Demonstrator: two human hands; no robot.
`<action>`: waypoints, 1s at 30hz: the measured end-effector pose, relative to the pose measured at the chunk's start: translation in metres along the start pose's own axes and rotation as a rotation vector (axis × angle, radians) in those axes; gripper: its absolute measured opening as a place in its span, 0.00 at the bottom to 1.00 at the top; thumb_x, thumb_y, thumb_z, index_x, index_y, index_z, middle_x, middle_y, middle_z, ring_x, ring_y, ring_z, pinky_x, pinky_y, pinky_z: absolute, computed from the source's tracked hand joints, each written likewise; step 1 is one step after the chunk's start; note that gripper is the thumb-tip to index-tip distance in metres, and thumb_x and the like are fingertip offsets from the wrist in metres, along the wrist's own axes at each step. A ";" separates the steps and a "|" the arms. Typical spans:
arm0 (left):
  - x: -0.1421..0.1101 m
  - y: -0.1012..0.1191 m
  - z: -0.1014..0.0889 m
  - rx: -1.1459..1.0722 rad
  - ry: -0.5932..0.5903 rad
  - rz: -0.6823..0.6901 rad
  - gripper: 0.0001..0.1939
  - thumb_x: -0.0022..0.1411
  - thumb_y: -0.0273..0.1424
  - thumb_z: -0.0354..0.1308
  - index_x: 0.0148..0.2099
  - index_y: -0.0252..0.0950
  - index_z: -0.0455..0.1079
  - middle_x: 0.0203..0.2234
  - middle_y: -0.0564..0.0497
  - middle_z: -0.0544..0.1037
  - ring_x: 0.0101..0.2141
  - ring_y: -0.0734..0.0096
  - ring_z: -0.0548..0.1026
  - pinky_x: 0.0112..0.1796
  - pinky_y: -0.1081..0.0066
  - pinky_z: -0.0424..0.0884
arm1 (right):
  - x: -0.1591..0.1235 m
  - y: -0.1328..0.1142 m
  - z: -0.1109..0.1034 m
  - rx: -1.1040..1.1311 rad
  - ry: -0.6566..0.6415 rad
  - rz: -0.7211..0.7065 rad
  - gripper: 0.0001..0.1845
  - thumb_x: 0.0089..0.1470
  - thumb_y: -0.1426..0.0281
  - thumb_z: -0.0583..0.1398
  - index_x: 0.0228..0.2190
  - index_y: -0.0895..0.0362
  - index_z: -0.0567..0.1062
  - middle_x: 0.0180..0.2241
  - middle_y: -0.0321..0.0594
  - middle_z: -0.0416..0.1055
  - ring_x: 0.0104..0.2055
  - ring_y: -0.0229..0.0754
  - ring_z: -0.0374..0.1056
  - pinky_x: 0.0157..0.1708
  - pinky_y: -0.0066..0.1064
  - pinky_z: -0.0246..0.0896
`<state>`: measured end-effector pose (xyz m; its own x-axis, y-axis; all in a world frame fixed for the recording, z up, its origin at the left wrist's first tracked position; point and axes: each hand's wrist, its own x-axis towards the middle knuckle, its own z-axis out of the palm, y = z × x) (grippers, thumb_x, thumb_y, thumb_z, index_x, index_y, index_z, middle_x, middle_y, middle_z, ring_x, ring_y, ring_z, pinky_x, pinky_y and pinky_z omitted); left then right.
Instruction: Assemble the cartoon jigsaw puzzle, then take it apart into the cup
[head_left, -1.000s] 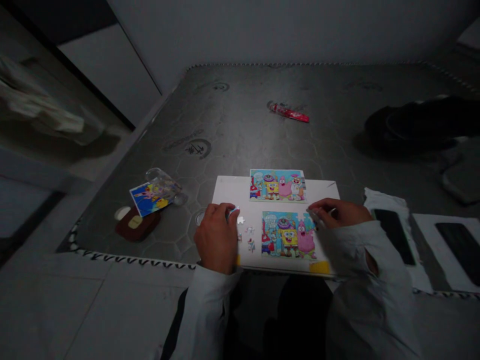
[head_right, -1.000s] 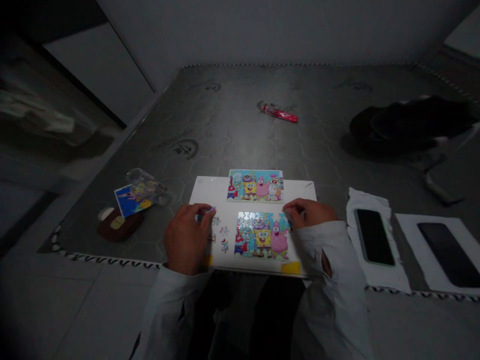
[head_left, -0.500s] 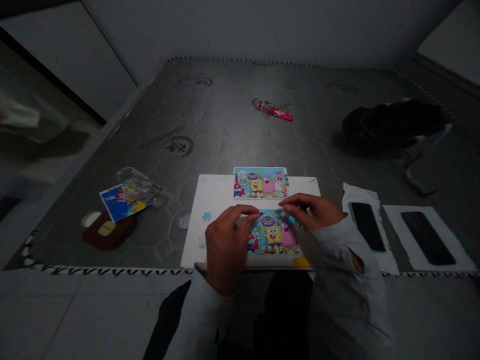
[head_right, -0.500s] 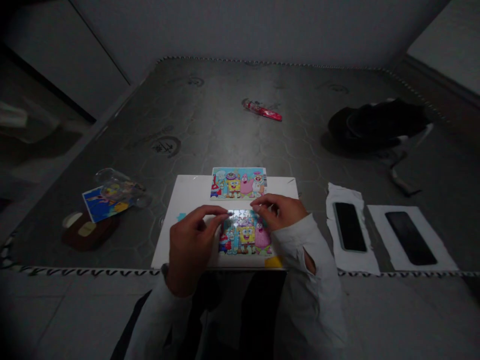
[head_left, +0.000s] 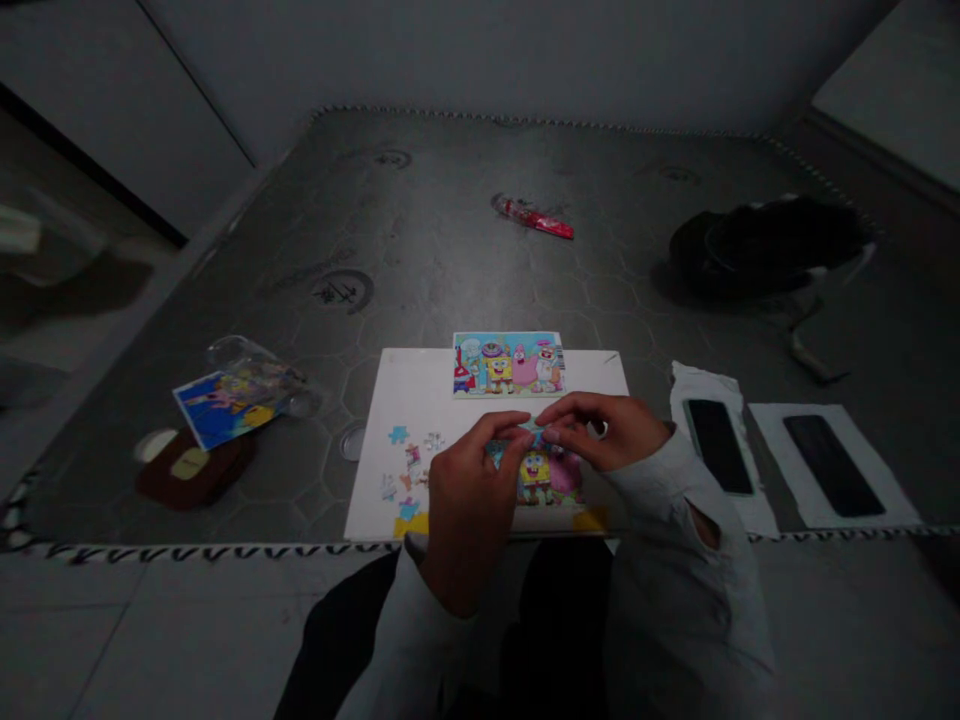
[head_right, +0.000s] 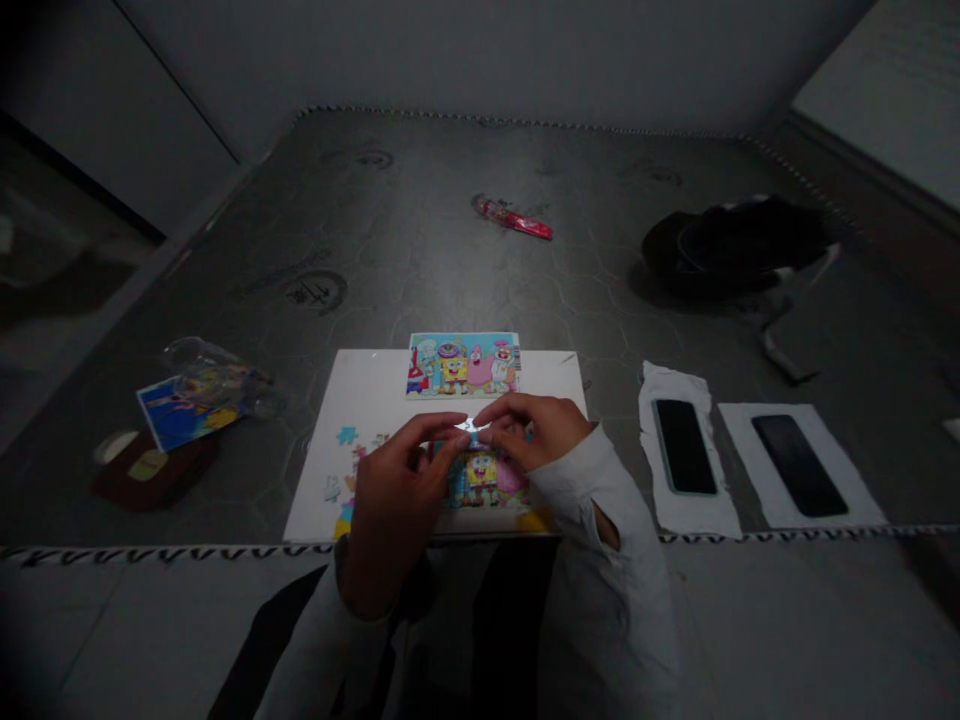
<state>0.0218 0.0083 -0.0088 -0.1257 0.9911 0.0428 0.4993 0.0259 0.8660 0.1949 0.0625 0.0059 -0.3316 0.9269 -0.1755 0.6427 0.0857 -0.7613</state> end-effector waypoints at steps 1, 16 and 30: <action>0.000 0.000 0.000 -0.001 0.004 0.002 0.09 0.61 0.32 0.60 0.45 0.41 0.75 0.33 0.55 0.81 0.35 0.72 0.79 0.36 0.73 0.74 | -0.001 0.000 0.000 -0.004 -0.022 -0.003 0.09 0.51 0.65 0.63 0.36 0.52 0.80 0.26 0.33 0.76 0.27 0.35 0.68 0.29 0.26 0.57; -0.011 -0.010 0.025 0.585 -0.329 0.409 0.16 0.68 0.33 0.50 0.57 0.47 0.68 0.56 0.53 0.72 0.37 0.71 0.78 0.29 0.74 0.73 | -0.006 0.032 -0.020 -0.371 0.190 0.227 0.06 0.50 0.64 0.64 0.30 0.50 0.81 0.25 0.32 0.75 0.25 0.36 0.66 0.28 0.28 0.57; -0.009 -0.005 0.024 0.724 -0.442 0.440 0.19 0.68 0.32 0.49 0.60 0.47 0.64 0.60 0.51 0.67 0.40 0.69 0.78 0.32 0.71 0.75 | -0.003 0.035 -0.017 -0.323 0.192 0.259 0.10 0.50 0.67 0.62 0.37 0.49 0.78 0.26 0.28 0.75 0.25 0.34 0.67 0.28 0.27 0.55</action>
<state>0.0411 0.0020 -0.0256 0.4608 0.8870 -0.0290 0.8525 -0.4333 0.2922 0.2300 0.0686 -0.0100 -0.0172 0.9812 -0.1921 0.8802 -0.0763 -0.4685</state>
